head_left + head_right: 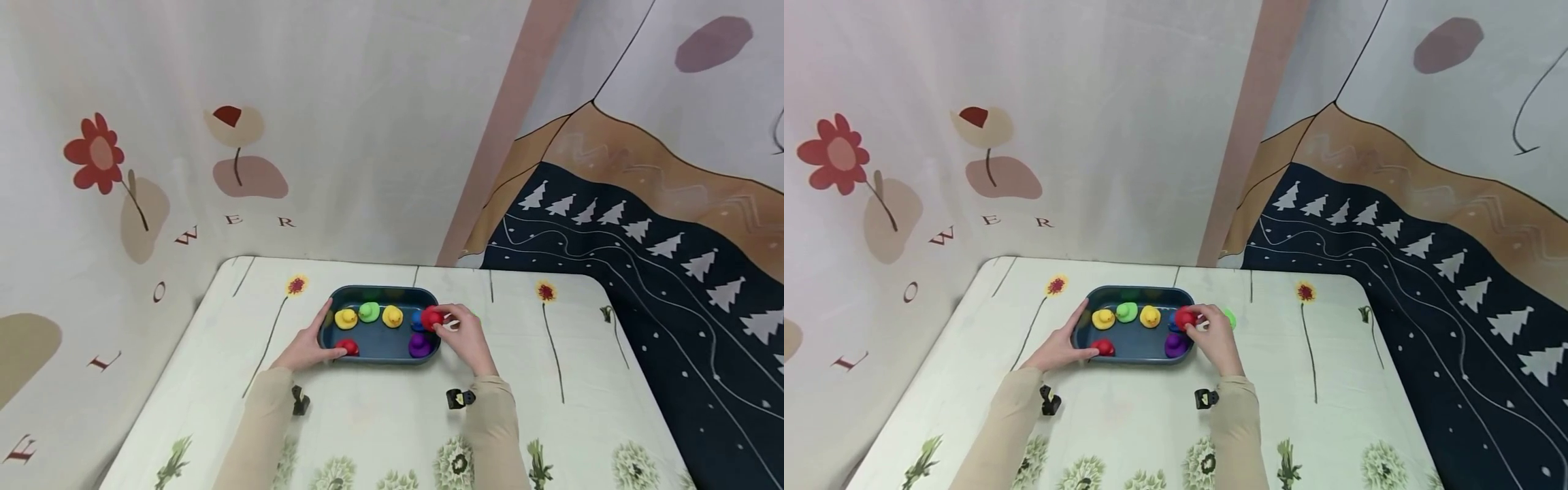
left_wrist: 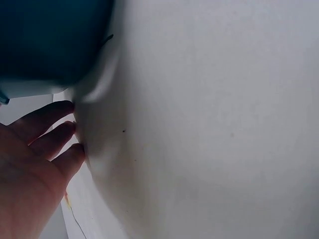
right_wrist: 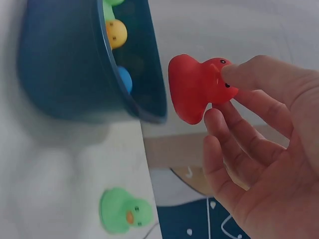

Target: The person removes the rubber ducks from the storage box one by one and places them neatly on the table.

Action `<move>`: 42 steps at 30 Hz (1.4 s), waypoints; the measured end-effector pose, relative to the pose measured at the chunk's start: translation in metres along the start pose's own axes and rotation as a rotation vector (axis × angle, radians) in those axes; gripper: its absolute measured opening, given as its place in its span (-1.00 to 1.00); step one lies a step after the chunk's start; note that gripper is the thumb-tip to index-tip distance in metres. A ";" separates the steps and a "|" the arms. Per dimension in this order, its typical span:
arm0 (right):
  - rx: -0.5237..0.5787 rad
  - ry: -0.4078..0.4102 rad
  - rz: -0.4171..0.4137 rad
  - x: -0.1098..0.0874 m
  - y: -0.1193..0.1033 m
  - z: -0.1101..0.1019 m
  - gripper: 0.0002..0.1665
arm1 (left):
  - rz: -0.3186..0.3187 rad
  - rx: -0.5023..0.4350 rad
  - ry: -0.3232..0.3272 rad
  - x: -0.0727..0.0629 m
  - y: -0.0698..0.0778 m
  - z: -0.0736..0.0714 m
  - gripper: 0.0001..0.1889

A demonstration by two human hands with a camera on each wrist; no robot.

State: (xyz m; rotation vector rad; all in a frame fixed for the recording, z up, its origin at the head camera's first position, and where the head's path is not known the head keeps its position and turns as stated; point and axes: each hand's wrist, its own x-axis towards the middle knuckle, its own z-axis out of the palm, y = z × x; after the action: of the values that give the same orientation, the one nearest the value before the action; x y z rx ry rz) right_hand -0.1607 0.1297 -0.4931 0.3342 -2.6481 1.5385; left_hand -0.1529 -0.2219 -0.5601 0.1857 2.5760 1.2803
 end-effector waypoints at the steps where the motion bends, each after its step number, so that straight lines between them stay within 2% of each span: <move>1: 0.003 0.014 -0.006 -0.001 0.002 -0.003 -0.65 | 0.002 -0.001 0.000 0.000 0.000 0.000 0.17; 6: 0.026 0.064 0.010 -0.004 0.011 -0.014 -0.64 | 0.011 -0.004 0.003 0.000 -0.001 0.001 0.17; 12: 0.037 0.082 0.068 -0.008 0.021 -0.026 -0.64 | 0.021 -0.010 0.006 0.000 -0.001 0.001 0.16; 21: -0.002 0.101 0.089 -0.012 0.036 -0.048 -0.62 | 0.028 -0.021 0.008 0.000 0.001 0.002 0.15; 34: -0.117 0.062 0.101 -0.008 0.069 -0.075 -0.62 | 0.018 -0.009 0.008 -0.003 0.001 0.001 0.16; 42: -0.127 0.008 0.164 -0.003 0.085 -0.080 -0.62 | 0.010 -0.017 0.011 -0.003 0.000 0.002 0.16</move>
State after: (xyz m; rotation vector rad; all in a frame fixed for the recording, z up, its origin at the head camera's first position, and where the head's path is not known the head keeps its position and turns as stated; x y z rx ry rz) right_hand -0.1807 0.2399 -0.5266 0.1054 -2.8123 1.3978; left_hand -0.1499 -0.2211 -0.5603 0.1883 2.5762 1.3093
